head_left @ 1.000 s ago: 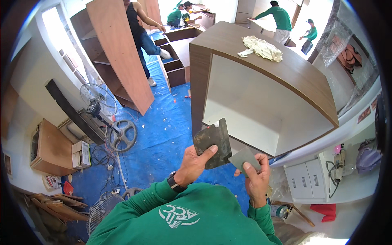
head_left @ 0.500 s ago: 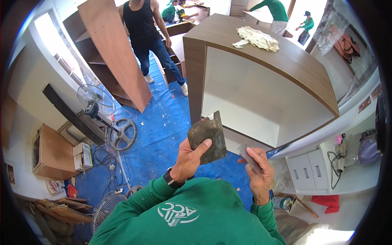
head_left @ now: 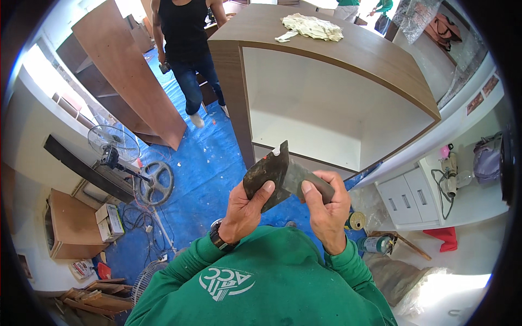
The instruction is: The person rubs a small block against the edges and corners of a white and wood-grain cabinet, then applies a substance from a small container to the corner of the furniture.
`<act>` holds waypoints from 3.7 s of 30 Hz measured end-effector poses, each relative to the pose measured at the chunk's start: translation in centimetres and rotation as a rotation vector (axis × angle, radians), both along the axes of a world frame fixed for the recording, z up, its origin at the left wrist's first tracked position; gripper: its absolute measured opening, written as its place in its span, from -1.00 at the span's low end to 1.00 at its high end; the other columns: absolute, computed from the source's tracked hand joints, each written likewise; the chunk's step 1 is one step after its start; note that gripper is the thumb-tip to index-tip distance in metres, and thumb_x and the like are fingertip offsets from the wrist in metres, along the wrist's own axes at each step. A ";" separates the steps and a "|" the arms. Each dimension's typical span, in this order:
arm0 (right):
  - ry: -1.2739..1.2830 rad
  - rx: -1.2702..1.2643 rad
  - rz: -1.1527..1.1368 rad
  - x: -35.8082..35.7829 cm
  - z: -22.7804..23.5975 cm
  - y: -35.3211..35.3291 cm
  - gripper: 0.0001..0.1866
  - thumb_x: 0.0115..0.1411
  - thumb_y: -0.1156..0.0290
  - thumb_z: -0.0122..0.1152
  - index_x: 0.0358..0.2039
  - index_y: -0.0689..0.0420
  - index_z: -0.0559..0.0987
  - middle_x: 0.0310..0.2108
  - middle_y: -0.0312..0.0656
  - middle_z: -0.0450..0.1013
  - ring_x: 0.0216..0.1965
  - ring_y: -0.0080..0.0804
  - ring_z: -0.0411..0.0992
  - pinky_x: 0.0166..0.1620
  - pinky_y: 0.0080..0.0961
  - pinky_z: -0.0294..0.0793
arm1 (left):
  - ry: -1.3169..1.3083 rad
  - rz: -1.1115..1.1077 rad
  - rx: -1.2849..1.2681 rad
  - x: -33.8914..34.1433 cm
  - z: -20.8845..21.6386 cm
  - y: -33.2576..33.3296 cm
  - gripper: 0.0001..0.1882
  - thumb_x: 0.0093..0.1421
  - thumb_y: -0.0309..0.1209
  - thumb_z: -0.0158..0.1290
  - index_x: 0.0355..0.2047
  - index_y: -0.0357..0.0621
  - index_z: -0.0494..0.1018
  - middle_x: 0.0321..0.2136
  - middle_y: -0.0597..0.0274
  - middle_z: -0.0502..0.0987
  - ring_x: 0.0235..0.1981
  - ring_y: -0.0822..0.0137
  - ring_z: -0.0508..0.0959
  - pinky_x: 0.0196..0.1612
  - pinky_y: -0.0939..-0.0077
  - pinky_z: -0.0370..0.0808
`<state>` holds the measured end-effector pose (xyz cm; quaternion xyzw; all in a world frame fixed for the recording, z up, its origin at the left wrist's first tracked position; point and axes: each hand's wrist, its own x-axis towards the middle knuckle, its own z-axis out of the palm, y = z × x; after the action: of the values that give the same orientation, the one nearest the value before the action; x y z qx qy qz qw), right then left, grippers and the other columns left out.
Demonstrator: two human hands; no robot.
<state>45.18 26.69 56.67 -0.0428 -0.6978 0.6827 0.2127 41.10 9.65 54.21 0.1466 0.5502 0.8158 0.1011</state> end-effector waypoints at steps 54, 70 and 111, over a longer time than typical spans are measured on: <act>0.369 0.674 0.153 0.0 -2.2 1.8 -0.50 0.15 0.65 0.36 0.14 0.22 0.58 0.12 0.03 0.53 0.02 -0.06 0.60 0.01 -0.31 0.66 | -0.362 0.222 0.450 -0.8 1.3 0.5 -0.80 0.38 -0.50 0.10 -0.01 -0.20 0.54 -0.14 0.18 0.66 -0.18 0.35 0.68 -0.09 0.37 0.66; 0.475 1.062 0.142 -2.2 0.7 5.9 -0.39 -0.05 0.64 0.34 0.08 -0.05 0.68 0.00 -0.14 0.56 -0.34 -0.26 0.48 -0.31 -0.40 0.53 | -0.308 -0.031 0.157 -2.6 1.3 -2.5 -0.68 0.35 -0.52 0.08 0.10 -0.33 0.47 -0.09 0.05 0.65 -0.15 0.25 0.69 -0.09 0.31 0.69; 0.446 1.030 0.291 -2.9 1.4 4.2 -0.40 -0.08 0.65 0.32 0.05 -0.03 0.69 -0.04 -0.17 0.57 -0.30 -0.26 0.49 -0.27 -0.37 0.53 | -0.384 0.011 -0.043 -3.6 2.1 -3.9 -0.74 0.33 -0.49 0.11 -0.01 -0.37 0.52 -0.21 0.13 0.66 -0.25 0.36 0.68 -0.20 0.42 0.68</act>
<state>42.32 30.93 58.08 0.3075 -0.8771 0.2698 0.2518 37.50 5.80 56.31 -0.0170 0.5388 0.8175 0.2027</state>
